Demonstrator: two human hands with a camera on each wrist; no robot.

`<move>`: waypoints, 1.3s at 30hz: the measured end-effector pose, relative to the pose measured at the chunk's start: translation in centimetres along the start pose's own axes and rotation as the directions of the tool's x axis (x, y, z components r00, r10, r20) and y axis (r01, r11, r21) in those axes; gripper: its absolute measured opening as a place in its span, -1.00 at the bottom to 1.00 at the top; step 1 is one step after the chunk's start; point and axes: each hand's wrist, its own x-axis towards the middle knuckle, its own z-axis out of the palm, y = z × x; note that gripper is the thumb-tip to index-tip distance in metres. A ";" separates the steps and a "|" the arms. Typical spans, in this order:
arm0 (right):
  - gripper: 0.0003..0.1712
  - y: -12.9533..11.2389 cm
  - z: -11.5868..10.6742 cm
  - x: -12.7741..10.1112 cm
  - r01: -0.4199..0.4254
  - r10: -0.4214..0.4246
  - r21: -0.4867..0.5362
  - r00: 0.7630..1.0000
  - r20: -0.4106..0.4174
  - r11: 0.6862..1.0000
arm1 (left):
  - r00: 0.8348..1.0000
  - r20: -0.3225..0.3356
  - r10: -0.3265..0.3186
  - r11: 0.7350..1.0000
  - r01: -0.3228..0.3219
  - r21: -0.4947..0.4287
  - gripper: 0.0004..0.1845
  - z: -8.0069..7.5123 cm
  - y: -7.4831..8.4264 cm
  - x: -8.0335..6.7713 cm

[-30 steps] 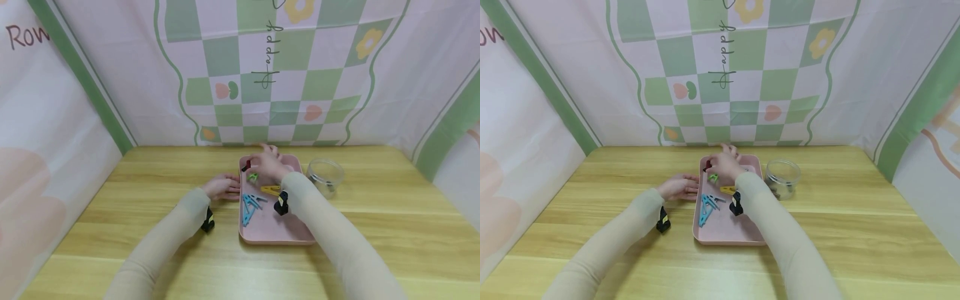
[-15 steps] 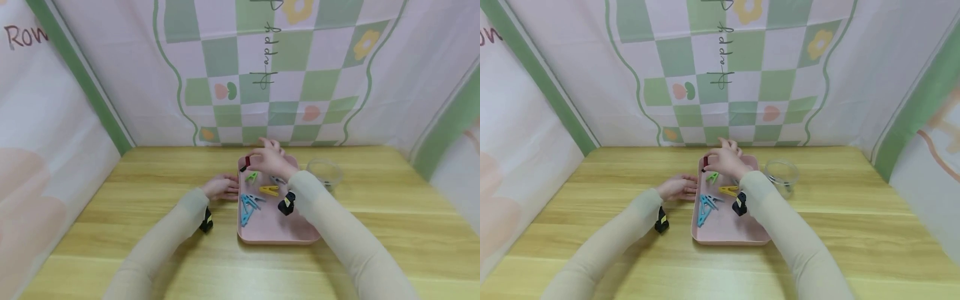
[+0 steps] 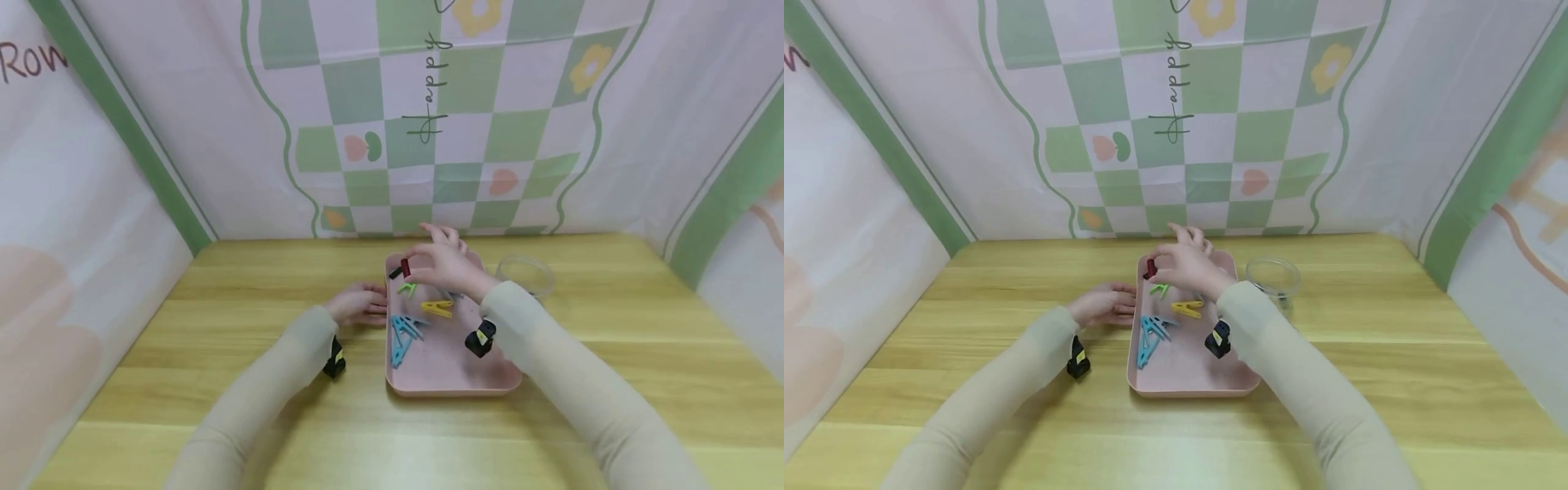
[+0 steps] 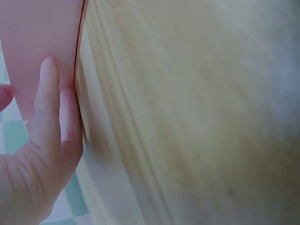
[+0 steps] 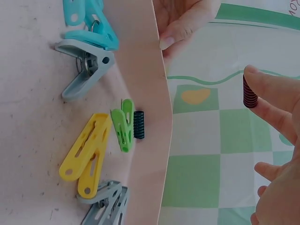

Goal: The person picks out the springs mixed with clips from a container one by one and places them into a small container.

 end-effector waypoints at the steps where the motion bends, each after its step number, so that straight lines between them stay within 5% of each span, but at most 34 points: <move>1: -0.58 0.0 -0.1 -0.1 0.000 0.000 -0.005 1.000 0.001 1.000 | 1.000 0.003 -0.004 1.000 0.004 0.000 -0.52 0.0 0.0 0.0; 14: -0.58 0.7 -1.1 -0.3 0.003 -0.005 -0.068 1.000 -0.021 0.998 | 0.999 0.040 0.015 1.000 -0.016 0.021 -0.50 -0.6 0.2 0.4; 39: -0.58 1.6 -2.0 -0.7 -0.009 0.007 -0.089 1.000 -0.017 0.996 | 0.998 -0.042 0.035 0.991 -0.029 0.132 -0.34 0.1 -0.3 0.7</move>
